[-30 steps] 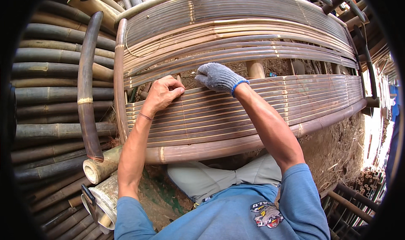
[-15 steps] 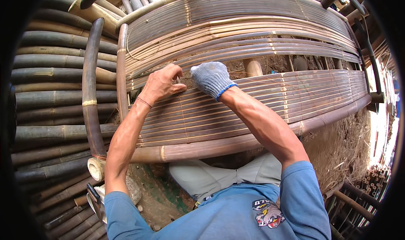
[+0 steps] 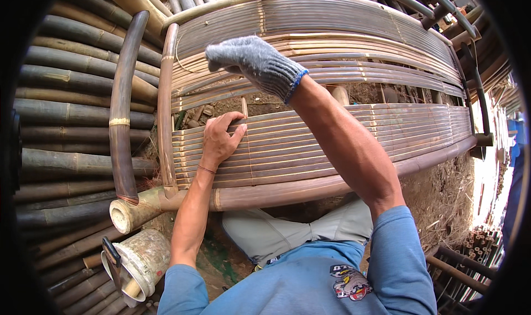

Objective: The person weaves thin bamboo strips into a larger bamboo frame using both hands. They interlace the strips through the frame's structure, occasionally adjusting the position of the strips to maintain alignment.

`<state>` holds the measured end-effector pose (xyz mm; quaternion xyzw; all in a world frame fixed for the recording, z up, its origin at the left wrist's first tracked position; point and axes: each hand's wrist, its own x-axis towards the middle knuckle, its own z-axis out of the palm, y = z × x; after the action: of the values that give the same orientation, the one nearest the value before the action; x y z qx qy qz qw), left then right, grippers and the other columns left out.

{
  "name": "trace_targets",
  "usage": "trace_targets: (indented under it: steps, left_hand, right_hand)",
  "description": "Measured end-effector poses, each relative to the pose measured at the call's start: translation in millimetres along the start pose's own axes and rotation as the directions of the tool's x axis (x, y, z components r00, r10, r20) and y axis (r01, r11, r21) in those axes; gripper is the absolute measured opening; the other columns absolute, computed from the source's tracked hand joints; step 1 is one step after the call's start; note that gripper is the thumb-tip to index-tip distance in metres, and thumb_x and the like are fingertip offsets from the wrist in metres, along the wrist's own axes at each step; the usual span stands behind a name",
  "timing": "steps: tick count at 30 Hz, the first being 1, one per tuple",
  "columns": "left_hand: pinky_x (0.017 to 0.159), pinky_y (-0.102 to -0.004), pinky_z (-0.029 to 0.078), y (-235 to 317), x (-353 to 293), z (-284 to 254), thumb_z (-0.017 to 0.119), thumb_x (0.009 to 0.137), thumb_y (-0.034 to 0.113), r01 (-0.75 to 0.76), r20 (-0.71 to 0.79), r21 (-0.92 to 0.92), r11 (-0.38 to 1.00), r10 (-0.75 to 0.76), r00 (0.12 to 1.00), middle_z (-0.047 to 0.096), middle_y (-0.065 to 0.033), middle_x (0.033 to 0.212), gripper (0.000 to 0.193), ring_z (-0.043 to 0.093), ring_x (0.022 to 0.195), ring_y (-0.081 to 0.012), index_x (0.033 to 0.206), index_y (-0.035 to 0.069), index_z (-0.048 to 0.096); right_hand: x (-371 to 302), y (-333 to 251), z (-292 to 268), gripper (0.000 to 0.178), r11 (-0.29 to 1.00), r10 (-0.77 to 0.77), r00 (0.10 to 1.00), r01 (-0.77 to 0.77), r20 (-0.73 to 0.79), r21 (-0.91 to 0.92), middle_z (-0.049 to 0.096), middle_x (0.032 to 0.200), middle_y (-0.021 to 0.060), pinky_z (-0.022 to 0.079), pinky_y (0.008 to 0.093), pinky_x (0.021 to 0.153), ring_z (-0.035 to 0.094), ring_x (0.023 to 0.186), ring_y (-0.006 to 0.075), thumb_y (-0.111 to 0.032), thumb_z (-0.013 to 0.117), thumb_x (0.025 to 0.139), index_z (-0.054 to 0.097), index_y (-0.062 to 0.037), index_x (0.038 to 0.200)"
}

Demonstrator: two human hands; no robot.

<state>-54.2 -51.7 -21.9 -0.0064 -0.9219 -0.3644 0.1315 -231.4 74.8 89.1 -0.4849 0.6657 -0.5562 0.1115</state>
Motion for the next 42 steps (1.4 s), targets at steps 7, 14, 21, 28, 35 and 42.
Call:
trace_targets:
  steps: [7, 14, 21, 28, 35, 42]
  left_hand:
    - [0.092, -0.0382, 0.044, -4, -4, -1, 0.071, 0.085, 0.027, -0.070, -0.050, 0.048, 0.996, 0.072, 0.996, 0.073, -0.0044, 0.101, 0.025, 0.067, 0.095, -0.0234, 0.105, 0.013, 0.070]
    - [0.092, -0.0386, 0.044, -9, -6, 3, 0.071, 0.083, 0.026, -0.054, -0.085, 0.026, 0.998, 0.056, 0.995, 0.073, -0.0050, 0.100, 0.025, 0.067, 0.094, -0.0230, 0.104, 0.012, 0.072]
    - [0.094, -0.0403, 0.044, -10, -9, -3, 0.071, 0.082, 0.027, -0.061, -0.068, 0.028, 0.998, 0.062, 0.996, 0.073, -0.0061, 0.098, 0.027, 0.068, 0.096, -0.0242, 0.103, 0.010, 0.072]
    - [0.094, -0.0419, 0.046, -6, 2, -4, 0.074, 0.083, 0.025, -0.062, -0.073, -0.010, 0.998, 0.062, 0.995, 0.067, -0.0037, 0.110, 0.027, 0.064, 0.104, -0.0254, 0.108, 0.016, 0.073]
    - [0.087, -0.0377, 0.051, -16, 25, -11, 0.065, 0.085, 0.017, 0.002, 0.254, -0.154, 0.988, 0.037, 0.966, 0.061, -0.0076, 0.099, 0.030, 0.060, 0.094, -0.0272, 0.114, 0.016, 0.073]
    - [0.080, -0.0330, 0.050, -18, 61, -27, 0.062, 0.087, 0.014, 0.254, 0.587, -0.281, 0.925, -0.043, 0.808, 0.060, -0.0071, 0.092, 0.027, 0.060, 0.086, -0.0202, 0.109, 0.012, 0.077]
  right_hand:
    - [-3, -85, -30, 0.033, 0.734, 0.380, 0.913, -0.198, 0.151, -0.650, 0.071, 0.075, 0.0092, 0.058, 0.0336, 0.058, 0.065, 0.058, 0.0175, -0.032, 0.058, 0.101, 0.072, -0.0057, 0.087]
    - [-106, -93, 22, 0.037, 0.707, 0.600, 0.760, -0.360, 0.247, -0.608, 0.058, 0.061, 0.0182, 0.049, 0.0436, 0.057, 0.057, 0.055, 0.0317, -0.023, 0.053, 0.098, 0.063, 0.0004, 0.071]
    - [-166, -81, 40, 0.019, 0.856, 0.414, 0.886, -0.300, 0.209, -0.421, 0.045, 0.064, 0.0117, 0.041, 0.0401, 0.054, 0.047, 0.054, 0.0250, -0.013, 0.046, 0.100, 0.050, -0.0010, 0.085]
    - [-184, -61, -11, 0.051, 0.498, 0.867, 0.495, -0.863, 0.054, -0.083, 0.045, 0.056, 0.0013, 0.039, 0.0316, 0.048, 0.044, 0.051, 0.0119, -0.040, 0.052, 0.098, 0.053, -0.0015, 0.065]
    - [-127, -40, -55, 0.044, 0.742, 0.438, 0.899, -0.376, -0.023, -0.554, 0.053, 0.055, 0.0135, 0.047, 0.0423, 0.056, 0.052, 0.050, 0.0226, -0.030, 0.056, 0.099, 0.060, 0.0010, 0.069]
    - [-9, -51, -18, 0.041, 0.733, 0.401, 0.902, -0.209, 0.162, -0.648, 0.063, 0.062, 0.0150, 0.051, 0.0436, 0.061, 0.059, 0.054, 0.0255, -0.032, 0.055, 0.098, 0.072, 0.0003, 0.079]
